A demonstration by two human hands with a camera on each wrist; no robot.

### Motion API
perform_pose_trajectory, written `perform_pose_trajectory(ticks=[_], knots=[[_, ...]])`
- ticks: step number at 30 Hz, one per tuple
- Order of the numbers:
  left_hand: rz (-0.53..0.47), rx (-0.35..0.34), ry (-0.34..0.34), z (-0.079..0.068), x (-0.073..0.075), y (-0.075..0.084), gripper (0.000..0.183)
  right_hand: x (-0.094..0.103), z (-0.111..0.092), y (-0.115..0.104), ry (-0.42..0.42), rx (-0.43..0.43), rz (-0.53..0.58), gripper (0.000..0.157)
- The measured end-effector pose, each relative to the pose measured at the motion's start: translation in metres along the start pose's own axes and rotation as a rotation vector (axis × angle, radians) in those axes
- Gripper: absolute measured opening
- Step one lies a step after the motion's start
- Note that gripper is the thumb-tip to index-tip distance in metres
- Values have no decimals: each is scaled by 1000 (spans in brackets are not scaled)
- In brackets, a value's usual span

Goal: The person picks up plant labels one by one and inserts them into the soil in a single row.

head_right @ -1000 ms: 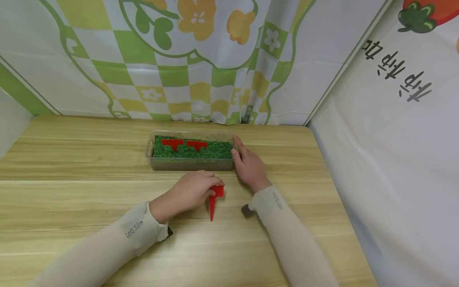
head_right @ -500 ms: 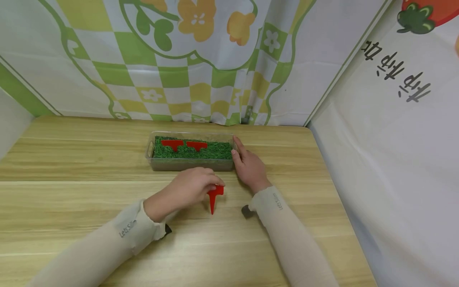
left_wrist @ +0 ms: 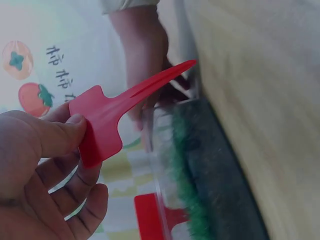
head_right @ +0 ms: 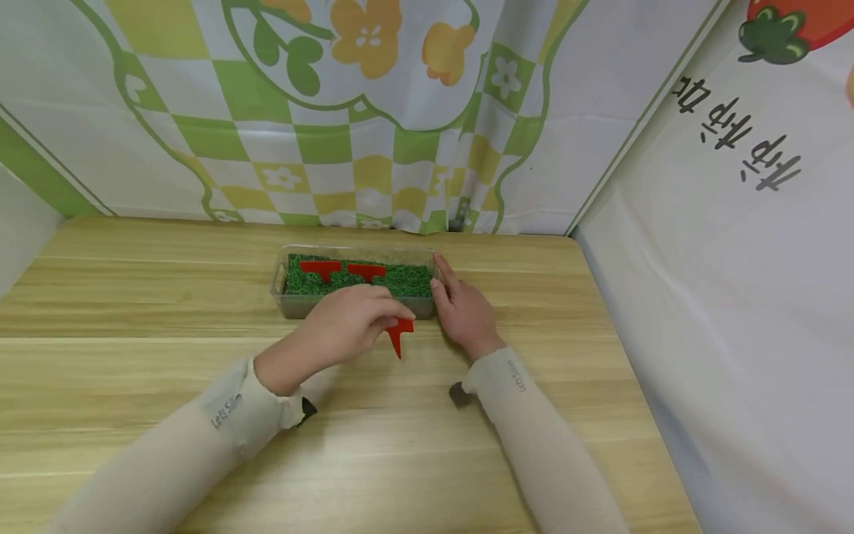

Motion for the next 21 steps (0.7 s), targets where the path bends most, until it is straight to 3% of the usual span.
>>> perform_pose_trajectory(ticks=[10,21], knots=[[67,21,108,15,35,-11,29,0,0,0,-8,0,5,53],[177,31,178,33,52,-12,29,-1,1,1,-20,-9,9,53]])
Point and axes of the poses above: each hand's wrist, its own z-axis towards the middle knuckle, its own x-axis out of the back of the hand, y = z × x, the point moved 9 cm from there along z, towards the middle knuckle, and after that the axes turned 2 degrees about -x, right-handed, at the moved point
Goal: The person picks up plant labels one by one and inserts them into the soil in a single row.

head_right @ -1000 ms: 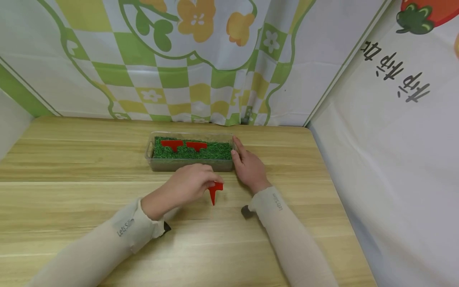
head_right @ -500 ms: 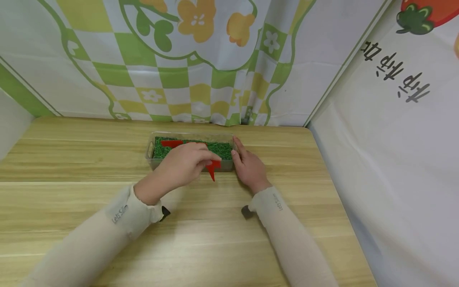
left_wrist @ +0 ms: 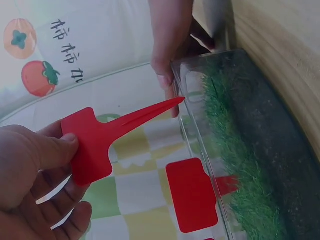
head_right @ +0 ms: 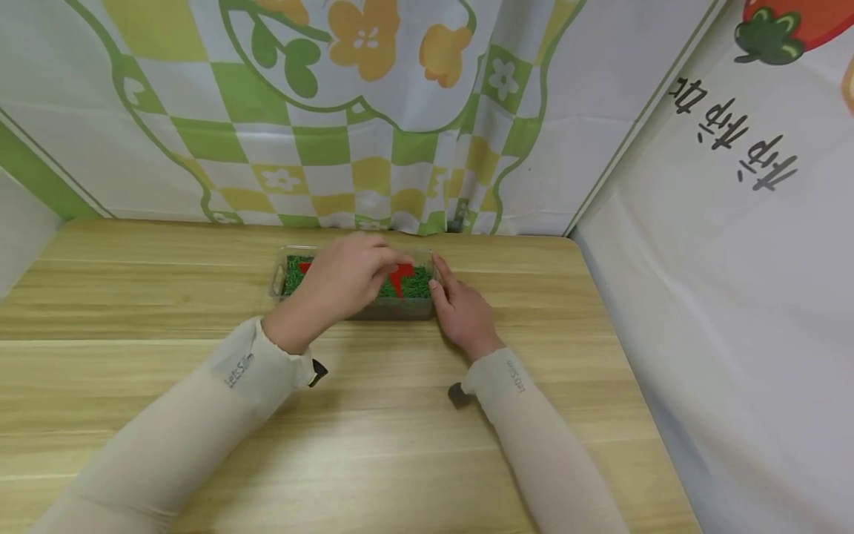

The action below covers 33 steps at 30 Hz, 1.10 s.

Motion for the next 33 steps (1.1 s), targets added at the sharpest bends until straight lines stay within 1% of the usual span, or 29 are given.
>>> perform_pose_trajectory(ticks=[5,9,14,19,25,33], knots=[[9,8,33,6,3,-3,30,1,0,0,-3,9,1,55],[18,22,45,12,1,-8,31,2,-1,0,4,6,8,54],[15,51,23,19,-11,-18,28,1,-1,0,13,12,0,53],[40,66,-11,27,-23,-24,27,0,1,1,26,16,2,52],[42,88,-60,32,-37,-27,30,1,0,1,15,7,-5,52],[63,92,-85,38,-46,-26,33,2,0,0,11,10,-5,52]])
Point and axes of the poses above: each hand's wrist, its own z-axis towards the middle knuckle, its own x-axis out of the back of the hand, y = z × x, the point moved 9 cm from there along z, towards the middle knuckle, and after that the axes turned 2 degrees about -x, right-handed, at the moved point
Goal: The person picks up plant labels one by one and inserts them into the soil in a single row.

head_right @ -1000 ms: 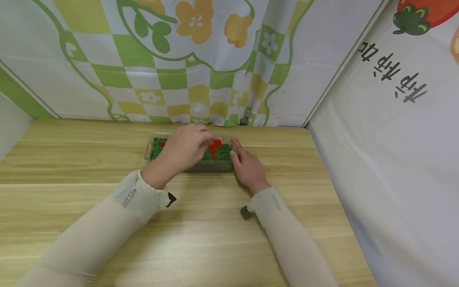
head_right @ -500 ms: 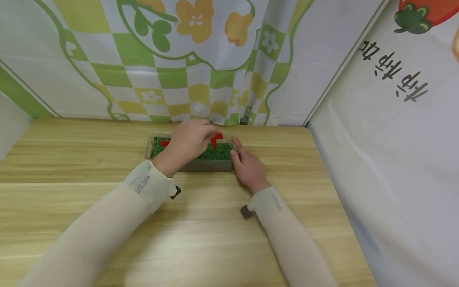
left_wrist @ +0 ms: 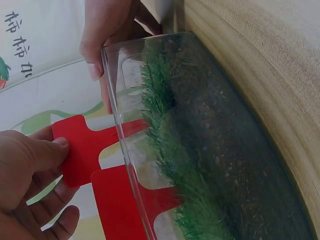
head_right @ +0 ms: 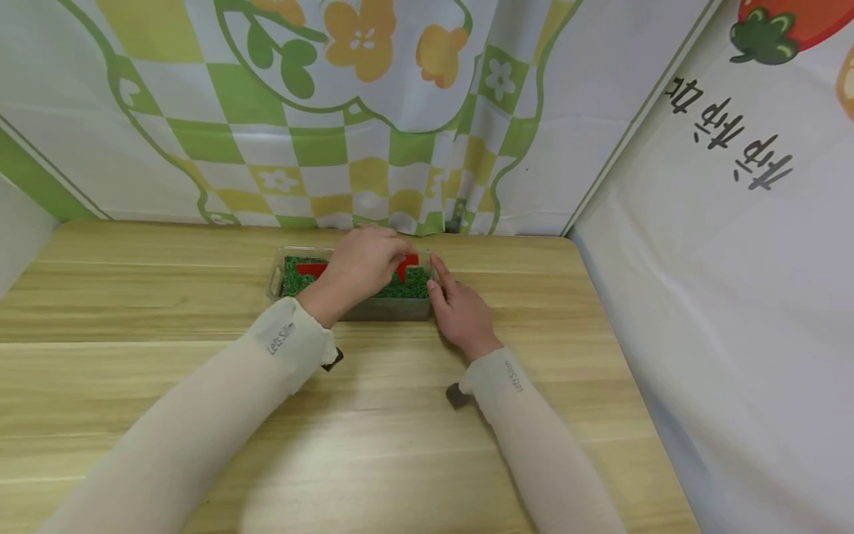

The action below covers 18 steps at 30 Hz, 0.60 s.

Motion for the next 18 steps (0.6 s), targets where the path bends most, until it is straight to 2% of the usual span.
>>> perform_pose_trajectory(ticks=[8,18], knots=[[0,13,-45,3,-9,0,33,1,0,-2,-1,2,8,52],[3,14,-31,5,-11,-1,34,1,-1,-2,2,6,-7,54]])
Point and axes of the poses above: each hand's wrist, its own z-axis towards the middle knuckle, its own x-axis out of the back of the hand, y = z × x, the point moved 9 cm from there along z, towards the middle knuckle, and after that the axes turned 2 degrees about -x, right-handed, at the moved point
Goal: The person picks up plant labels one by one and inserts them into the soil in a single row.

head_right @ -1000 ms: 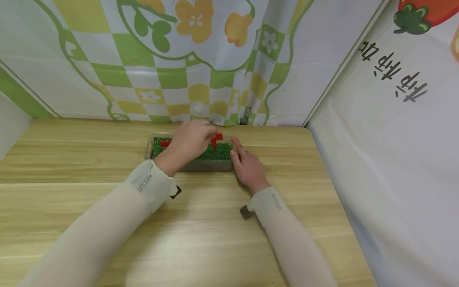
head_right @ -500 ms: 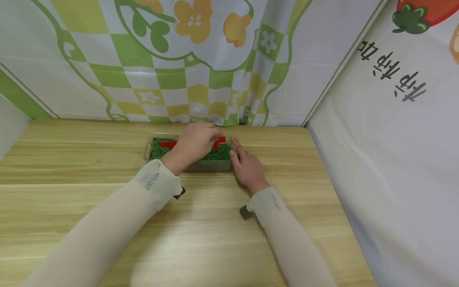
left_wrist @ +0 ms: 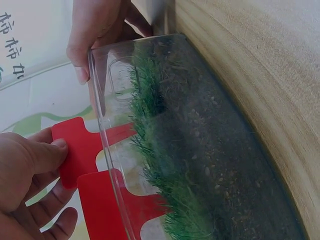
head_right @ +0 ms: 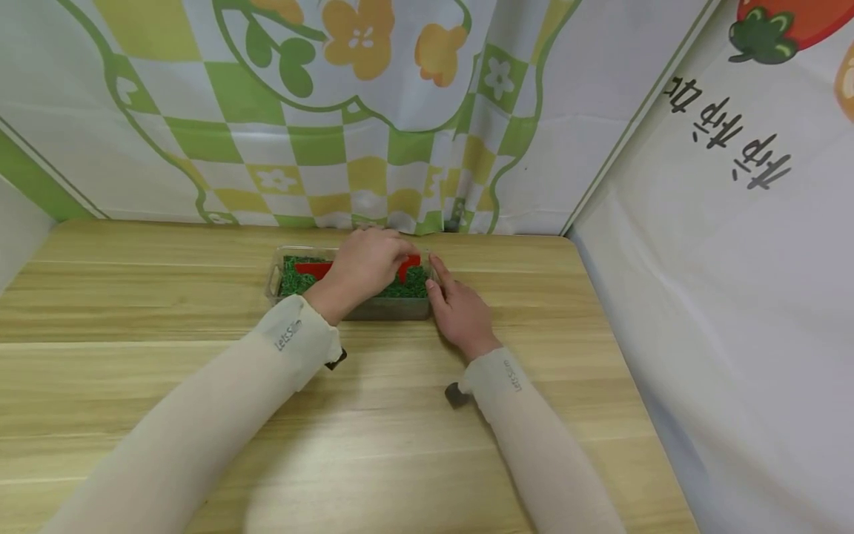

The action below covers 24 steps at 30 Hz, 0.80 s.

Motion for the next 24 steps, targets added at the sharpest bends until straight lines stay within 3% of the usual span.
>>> perform_pose_trajectory(ticks=[24], knots=[[-4,47,-41,2,-2,-6,38,-2,1,0,-11,-3,14,53]])
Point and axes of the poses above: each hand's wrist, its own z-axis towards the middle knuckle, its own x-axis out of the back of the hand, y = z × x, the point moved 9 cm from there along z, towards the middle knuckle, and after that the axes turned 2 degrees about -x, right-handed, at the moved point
